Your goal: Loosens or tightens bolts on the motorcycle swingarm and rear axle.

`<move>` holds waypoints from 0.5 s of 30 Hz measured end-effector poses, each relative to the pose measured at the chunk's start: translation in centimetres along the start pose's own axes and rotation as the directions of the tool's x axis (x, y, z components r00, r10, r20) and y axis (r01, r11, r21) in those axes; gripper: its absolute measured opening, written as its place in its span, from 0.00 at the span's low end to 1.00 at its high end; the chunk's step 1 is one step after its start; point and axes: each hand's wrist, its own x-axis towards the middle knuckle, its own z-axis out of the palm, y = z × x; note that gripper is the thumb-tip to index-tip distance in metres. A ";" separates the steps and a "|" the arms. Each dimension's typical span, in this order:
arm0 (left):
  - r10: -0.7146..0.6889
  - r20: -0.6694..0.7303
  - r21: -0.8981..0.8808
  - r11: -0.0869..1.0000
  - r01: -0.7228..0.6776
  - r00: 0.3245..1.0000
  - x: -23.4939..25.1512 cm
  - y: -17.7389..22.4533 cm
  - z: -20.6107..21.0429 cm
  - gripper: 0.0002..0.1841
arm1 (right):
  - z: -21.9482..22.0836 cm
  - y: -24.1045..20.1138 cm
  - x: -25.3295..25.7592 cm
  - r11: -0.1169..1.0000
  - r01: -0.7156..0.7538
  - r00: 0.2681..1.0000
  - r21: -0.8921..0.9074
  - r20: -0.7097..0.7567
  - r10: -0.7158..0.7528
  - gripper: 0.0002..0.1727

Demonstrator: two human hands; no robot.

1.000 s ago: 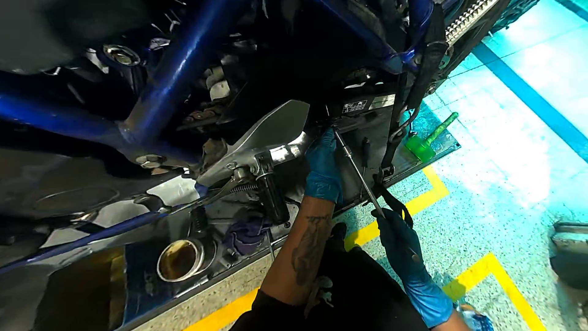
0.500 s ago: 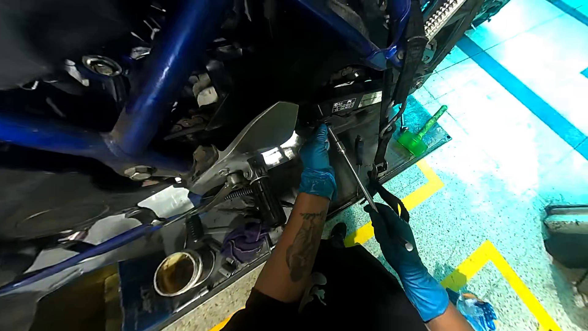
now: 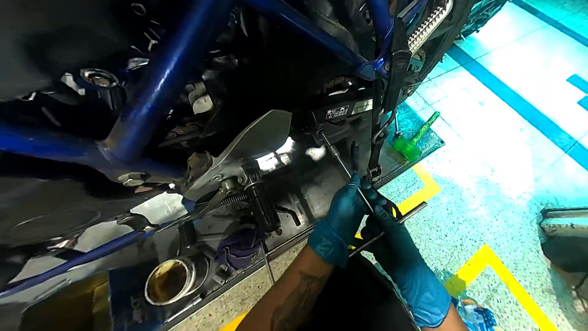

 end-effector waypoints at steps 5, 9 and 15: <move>-0.050 -0.096 -0.181 0.983 0.032 0.994 0.5 0.6 1.7 0.23 | -6.2 1.2 1.4 0.272 0.608 0.548 -0.746 0.146 -0.824 0.29; -0.068 -0.100 -0.217 0.975 0.045 0.993 0.4 1.0 1.9 0.22 | -8.7 4.4 0.5 0.056 0.549 0.677 -0.834 0.404 -0.615 0.18; -0.092 -0.225 -0.271 0.962 0.028 0.970 1.3 2.0 2.2 0.24 | -7.2 1.9 -1.4 0.187 0.721 0.560 -0.667 0.402 -0.724 0.21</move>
